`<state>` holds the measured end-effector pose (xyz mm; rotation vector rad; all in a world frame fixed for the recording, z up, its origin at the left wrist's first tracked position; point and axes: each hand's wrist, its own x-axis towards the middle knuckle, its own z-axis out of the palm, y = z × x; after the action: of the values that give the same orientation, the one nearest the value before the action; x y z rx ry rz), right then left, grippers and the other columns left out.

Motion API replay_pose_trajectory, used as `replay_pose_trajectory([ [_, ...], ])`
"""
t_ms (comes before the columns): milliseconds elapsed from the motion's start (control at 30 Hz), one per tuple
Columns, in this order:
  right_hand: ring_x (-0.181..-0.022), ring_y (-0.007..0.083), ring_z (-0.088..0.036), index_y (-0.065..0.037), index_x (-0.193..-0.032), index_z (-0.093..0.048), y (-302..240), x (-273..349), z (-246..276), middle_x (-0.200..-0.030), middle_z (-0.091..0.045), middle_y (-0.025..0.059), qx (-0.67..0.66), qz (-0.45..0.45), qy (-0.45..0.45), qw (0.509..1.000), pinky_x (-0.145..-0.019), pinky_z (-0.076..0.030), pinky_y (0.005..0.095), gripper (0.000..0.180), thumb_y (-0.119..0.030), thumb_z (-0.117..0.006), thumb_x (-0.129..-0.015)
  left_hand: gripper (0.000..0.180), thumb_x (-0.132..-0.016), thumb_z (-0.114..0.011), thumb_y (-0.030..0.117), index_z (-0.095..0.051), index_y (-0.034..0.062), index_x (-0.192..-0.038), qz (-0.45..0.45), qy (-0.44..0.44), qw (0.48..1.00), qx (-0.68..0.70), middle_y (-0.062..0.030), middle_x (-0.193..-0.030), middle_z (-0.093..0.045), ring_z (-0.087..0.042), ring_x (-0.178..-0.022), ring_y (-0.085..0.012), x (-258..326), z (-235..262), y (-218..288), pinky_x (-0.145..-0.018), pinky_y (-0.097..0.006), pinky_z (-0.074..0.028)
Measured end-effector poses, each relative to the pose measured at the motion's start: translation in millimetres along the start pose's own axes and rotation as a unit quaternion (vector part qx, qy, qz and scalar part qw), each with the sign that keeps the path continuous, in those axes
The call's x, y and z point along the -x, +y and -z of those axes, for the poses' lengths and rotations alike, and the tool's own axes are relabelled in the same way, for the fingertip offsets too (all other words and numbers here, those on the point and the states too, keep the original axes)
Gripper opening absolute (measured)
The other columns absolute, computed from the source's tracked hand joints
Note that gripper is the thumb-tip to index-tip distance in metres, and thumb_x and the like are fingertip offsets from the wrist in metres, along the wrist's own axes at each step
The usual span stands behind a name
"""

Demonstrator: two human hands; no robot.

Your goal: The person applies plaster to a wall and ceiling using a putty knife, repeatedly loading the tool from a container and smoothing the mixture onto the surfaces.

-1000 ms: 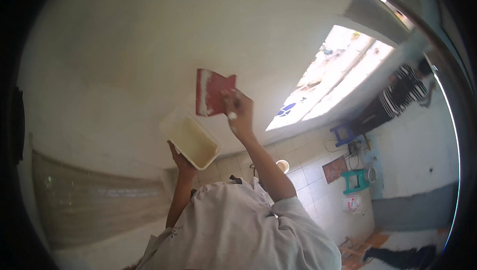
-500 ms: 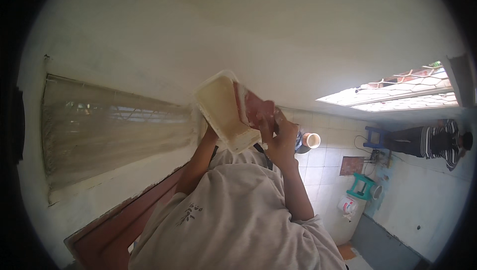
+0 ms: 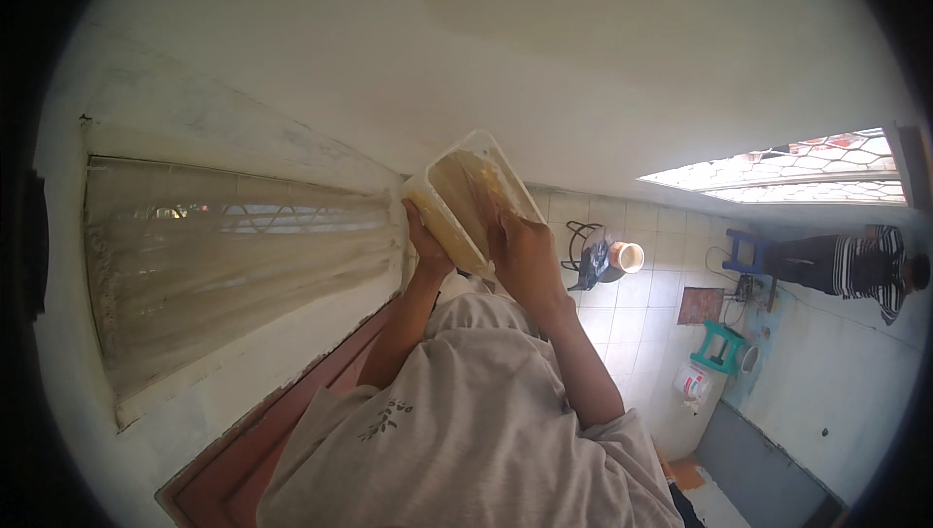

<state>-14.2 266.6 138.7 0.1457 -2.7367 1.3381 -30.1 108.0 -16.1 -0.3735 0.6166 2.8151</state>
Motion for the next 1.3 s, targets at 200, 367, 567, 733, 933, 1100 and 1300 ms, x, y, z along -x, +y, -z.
replay_pose_trajectory([
  [200, -0.062, 0.0317, -0.071, 0.007, -0.087, -0.062, -5.6, -2.6, -2.6, -0.069, -0.067, 0.0219, -0.031, -0.084, -0.076, 0.993, -0.059, -0.053, 0.0373, 0.021, -0.012, -0.065, -0.094, 0.074, -0.099, -0.038, 0.068, -0.045, 0.0106, -0.145, 0.049, -0.024, 0.997, 0.063, -0.0115, -0.133, -0.06, -0.061, -0.119, -0.0277, 9.3, 31.2, 14.1, -0.1, -0.045, -0.052],
  [367, -0.056, 0.0278, -0.068, 0.006, -0.079, -0.058, -12.1, 8.5, -8.6, -0.066, -0.067, 0.0181, -0.021, -0.065, -0.027, 0.997, -0.055, -0.051, 0.0346, 0.025, -0.011, -0.065, -0.095, 0.072, -0.1, -0.038, 0.068, -0.048, 0.0107, -0.142, 0.069, 0.014, 0.996, 0.047, -0.0112, -0.13, -0.061, -0.063, -0.116, -0.0268, 13.3, 11.1, 25.4, -0.097, -0.043, -0.054],
  [567, -0.05, 0.0256, -0.06, 0.005, -0.076, -0.056, -23.0, 10.7, 5.7, -0.062, -0.061, 0.016, -0.01, -0.072, 0.009, 0.997, -0.053, -0.046, 0.036, 0.025, -0.009, -0.064, -0.095, 0.074, -0.1, -0.038, 0.067, -0.047, 0.0084, -0.144, 0.077, -0.006, 0.996, 0.043, -0.0132, -0.134, -0.06, -0.062, -0.118, -0.0283, 7.3, 8.5, 26.1, -0.098, -0.043, -0.054],
  [733, -0.054, 0.0297, -0.061, 0.006, -0.078, -0.056, -11.2, 13.0, -1.5, -0.067, -0.061, 0.019, -0.002, -0.07, 0.032, 0.997, -0.054, -0.046, 0.0377, 0.021, -0.006, -0.063, -0.095, 0.08, -0.098, -0.038, 0.071, -0.043, 0.0084, -0.147, 0.06, -0.045, 0.997, -0.018, -0.0133, -0.14, -0.055, -0.057, -0.125, -0.0302, 6.7, 11.8, 21.9, -0.105, -0.048, -0.049],
  [933, -0.068, 0.0408, -0.066, 0.009, -0.098, -0.06, 0.3, 12.2, -16.2, -0.078, -0.065, 0.0233, 0.015, -0.053, -0.014, 0.998, -0.06, -0.05, 0.0428, 0.014, -0.004, -0.062, -0.093, 0.077, -0.099, -0.039, 0.068, -0.044, 0.0077, -0.146, 0.066, -0.045, 0.997, -0.016, -0.0126, -0.139, -0.056, -0.058, -0.124, -0.0295, 4.6, 32.2, 13.7, -0.104, -0.045, -0.049],
  [1100, -0.083, 0.0451, -0.066, 0.008, -0.116, -0.06, 4.4, 15.3, -37.2, -0.093, -0.067, 0.0253, 0.033, -0.031, -0.024, 0.999, -0.072, -0.053, 0.0479, 0.026, -0.001, -0.062, -0.092, 0.077, -0.099, -0.037, 0.068, -0.043, 0.0075, -0.146, 0.075, -0.101, 0.99, -0.06, -0.013, -0.14, -0.054, -0.056, -0.126, -0.0291, 4.9, 29.8, 13.1, -0.106, -0.043, -0.048],
  [1300, -0.082, 0.0431, -0.067, 0.007, -0.121, -0.06, -31.5, 14.7, -7.6, -0.095, -0.066, 0.0262, 0.024, -0.108, -0.086, 0.99, -0.071, -0.052, 0.0493, 0.029, -0.001, -0.058, -0.093, 0.082, -0.098, -0.035, 0.071, -0.044, 0.0048, -0.146, 0.032, -0.057, 0.996, -0.061, -0.0154, -0.138, -0.055, -0.057, -0.125, -0.0302, 9.6, -5.0, 27.5, -0.104, -0.044, -0.049],
])
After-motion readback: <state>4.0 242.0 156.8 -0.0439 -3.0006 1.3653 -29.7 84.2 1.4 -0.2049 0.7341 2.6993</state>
